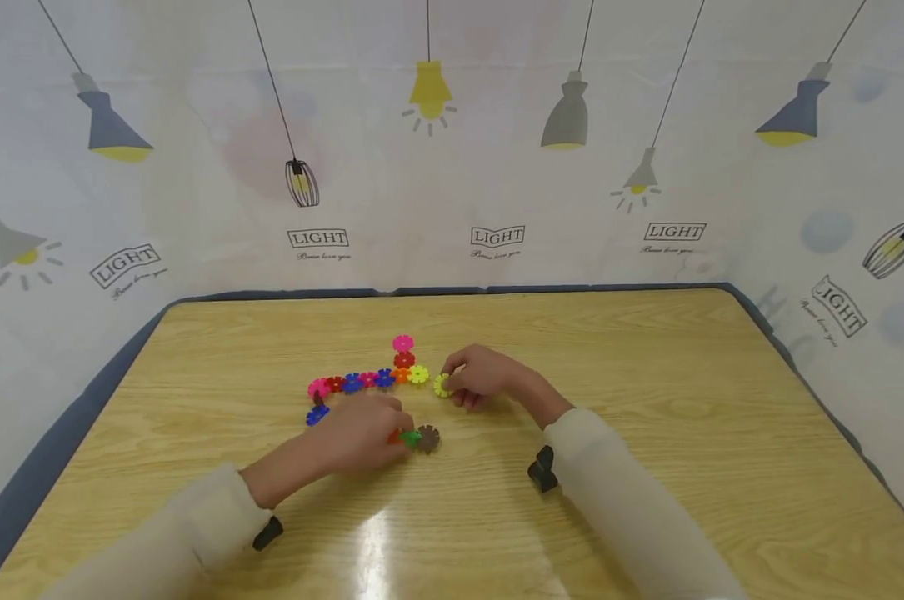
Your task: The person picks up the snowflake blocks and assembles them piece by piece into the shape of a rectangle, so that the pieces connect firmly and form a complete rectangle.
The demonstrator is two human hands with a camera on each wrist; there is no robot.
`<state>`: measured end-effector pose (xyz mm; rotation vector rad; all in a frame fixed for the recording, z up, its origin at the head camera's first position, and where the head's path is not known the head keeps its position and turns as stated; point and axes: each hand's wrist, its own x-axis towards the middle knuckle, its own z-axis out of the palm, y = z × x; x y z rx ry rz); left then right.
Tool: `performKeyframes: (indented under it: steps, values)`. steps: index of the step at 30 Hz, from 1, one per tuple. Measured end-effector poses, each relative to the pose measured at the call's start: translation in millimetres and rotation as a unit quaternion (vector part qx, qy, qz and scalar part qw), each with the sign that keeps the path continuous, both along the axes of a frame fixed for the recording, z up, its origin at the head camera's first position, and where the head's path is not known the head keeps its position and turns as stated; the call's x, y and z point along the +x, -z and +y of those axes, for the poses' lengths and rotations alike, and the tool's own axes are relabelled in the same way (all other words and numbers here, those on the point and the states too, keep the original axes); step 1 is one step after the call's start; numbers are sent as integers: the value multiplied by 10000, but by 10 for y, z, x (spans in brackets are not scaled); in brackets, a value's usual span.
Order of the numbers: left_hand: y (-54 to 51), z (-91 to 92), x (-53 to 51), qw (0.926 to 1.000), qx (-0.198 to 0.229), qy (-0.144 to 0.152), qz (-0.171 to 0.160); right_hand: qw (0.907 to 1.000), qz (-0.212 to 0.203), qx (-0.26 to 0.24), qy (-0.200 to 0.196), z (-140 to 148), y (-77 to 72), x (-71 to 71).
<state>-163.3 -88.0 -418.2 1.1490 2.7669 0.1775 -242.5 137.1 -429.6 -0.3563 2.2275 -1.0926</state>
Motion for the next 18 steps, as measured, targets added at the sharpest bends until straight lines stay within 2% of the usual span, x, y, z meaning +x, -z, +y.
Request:
performKeyframes:
  steps: [5,13,18]
  values:
    - [14,-15,44,10000,29,-17,68,9995,-146,-243,-121,16,-13,82]
    - [79,-105,93,9967,512,200,597,9960,-349,-643,-506,-46,-51,241]
    - [86,-119,115,9959,686,134,569,9937,-253,-668,-860,-89,-39,313]
